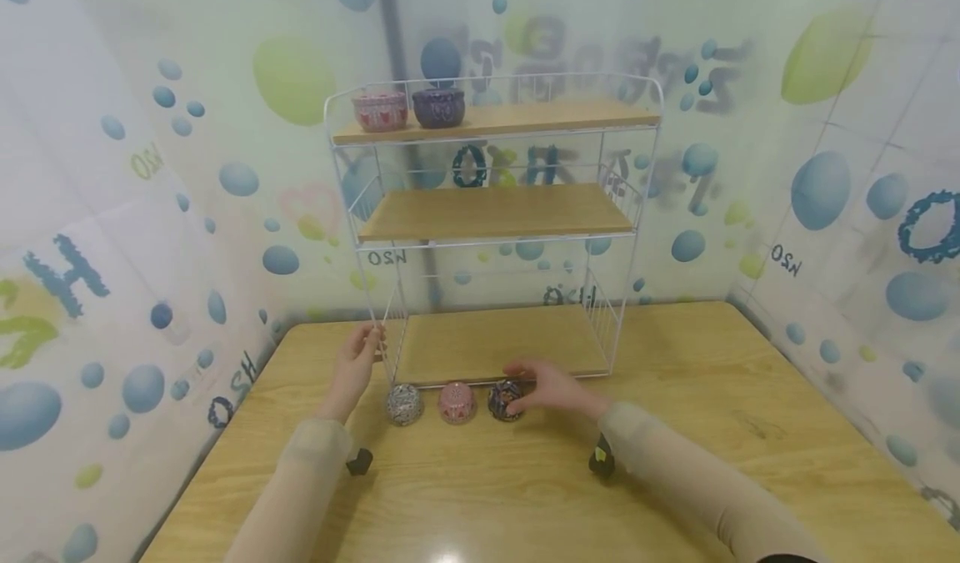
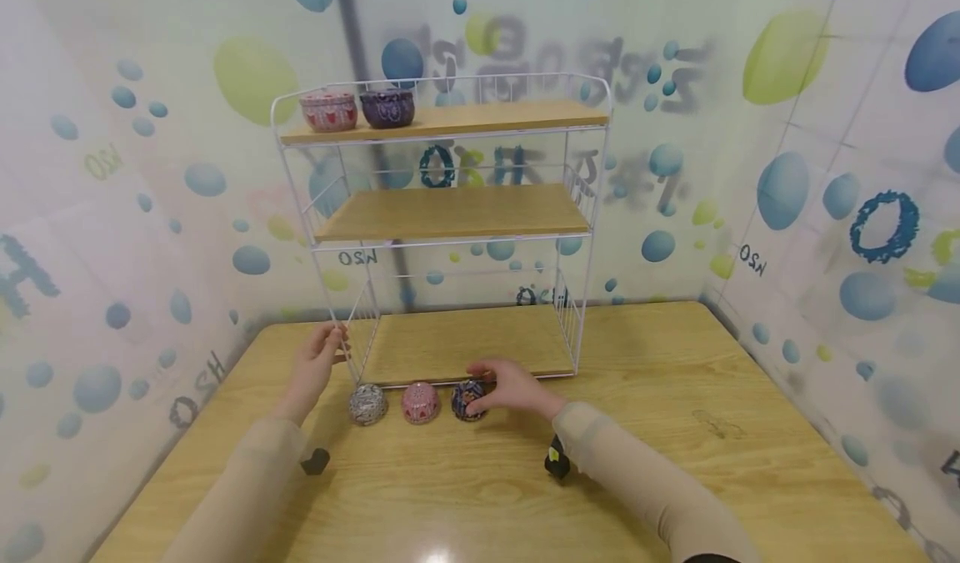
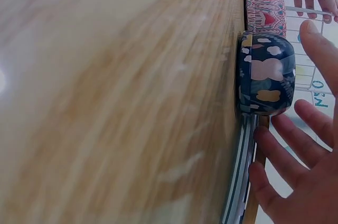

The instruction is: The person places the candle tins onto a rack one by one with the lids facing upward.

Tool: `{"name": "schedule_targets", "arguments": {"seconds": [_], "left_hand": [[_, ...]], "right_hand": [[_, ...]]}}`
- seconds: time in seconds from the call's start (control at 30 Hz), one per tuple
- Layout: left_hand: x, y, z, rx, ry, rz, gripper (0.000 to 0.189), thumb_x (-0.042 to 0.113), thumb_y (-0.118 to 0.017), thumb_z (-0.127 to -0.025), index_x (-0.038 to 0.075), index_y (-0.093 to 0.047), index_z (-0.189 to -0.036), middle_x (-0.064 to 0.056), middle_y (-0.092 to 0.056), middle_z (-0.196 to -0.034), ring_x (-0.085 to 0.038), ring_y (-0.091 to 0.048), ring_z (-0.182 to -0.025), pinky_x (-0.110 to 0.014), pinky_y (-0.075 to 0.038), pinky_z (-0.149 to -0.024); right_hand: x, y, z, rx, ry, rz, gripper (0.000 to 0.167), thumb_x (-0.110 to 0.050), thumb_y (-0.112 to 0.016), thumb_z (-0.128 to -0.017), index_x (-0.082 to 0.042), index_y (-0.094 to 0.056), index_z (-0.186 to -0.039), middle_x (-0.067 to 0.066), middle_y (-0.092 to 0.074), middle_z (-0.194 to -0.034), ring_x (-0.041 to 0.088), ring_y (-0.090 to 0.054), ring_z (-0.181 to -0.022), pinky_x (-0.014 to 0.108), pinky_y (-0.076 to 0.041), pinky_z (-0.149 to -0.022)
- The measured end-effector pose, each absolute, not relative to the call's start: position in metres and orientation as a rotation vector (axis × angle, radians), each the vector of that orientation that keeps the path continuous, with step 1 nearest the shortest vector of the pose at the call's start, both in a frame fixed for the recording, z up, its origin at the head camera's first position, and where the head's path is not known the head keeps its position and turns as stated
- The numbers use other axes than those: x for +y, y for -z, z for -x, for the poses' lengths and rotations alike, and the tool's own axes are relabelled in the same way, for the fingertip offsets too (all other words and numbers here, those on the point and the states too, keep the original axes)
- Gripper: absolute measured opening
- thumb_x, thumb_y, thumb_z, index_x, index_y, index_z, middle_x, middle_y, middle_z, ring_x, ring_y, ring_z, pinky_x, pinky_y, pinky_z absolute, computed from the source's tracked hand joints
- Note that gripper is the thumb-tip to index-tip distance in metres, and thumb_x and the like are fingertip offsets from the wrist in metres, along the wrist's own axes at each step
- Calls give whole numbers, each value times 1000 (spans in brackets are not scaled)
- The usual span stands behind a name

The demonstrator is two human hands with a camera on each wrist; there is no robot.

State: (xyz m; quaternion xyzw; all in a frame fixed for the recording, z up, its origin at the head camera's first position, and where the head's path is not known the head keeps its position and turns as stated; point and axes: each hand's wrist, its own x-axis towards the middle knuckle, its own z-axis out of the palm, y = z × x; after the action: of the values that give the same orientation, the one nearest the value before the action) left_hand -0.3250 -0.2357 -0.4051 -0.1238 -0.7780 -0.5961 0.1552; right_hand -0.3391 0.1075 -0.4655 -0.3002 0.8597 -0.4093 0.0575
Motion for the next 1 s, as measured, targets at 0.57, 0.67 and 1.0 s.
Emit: {"name": "schedule_targets", "arguments": {"seconds": [0.57, 0.67, 1.0], "left_hand": [[-245, 429, 346, -2248, 1677, 303, 29, 22, -41, -106, -1, -53, -118, -5, -55, -107, -34, -56, -104, -39, -55, -87], [-246, 432, 348, -2235, 1652, 306, 30, 25, -43, -105, 0, -54, -116, -2, -56, -104, -29, -57, -100, -33, -56, -83], [-246, 432, 348, -2219, 1641, 353, 34, 28, -43, -105, -2, -53, -116, -2, -54, -103, -34, -57, -99, -34, -56, -81]], "right_hand": [[102, 466, 339, 2642, 1171, 949, 72, -30, -87, -71, -2, -56, -130, 12, -58, -130, 31, -52, -121, 47, -40, -105], [102, 467, 339, 2654, 1154, 965, 71, -29, -86, -71, -2, -56, -129, 12, -58, -130, 30, -52, -121, 47, -39, -105], [99, 470, 340, 2682, 1120, 938, 66, -28, -87, -70, -6, -60, -126, 12, -61, -125, 30, -55, -115, 46, -44, -101]]}}
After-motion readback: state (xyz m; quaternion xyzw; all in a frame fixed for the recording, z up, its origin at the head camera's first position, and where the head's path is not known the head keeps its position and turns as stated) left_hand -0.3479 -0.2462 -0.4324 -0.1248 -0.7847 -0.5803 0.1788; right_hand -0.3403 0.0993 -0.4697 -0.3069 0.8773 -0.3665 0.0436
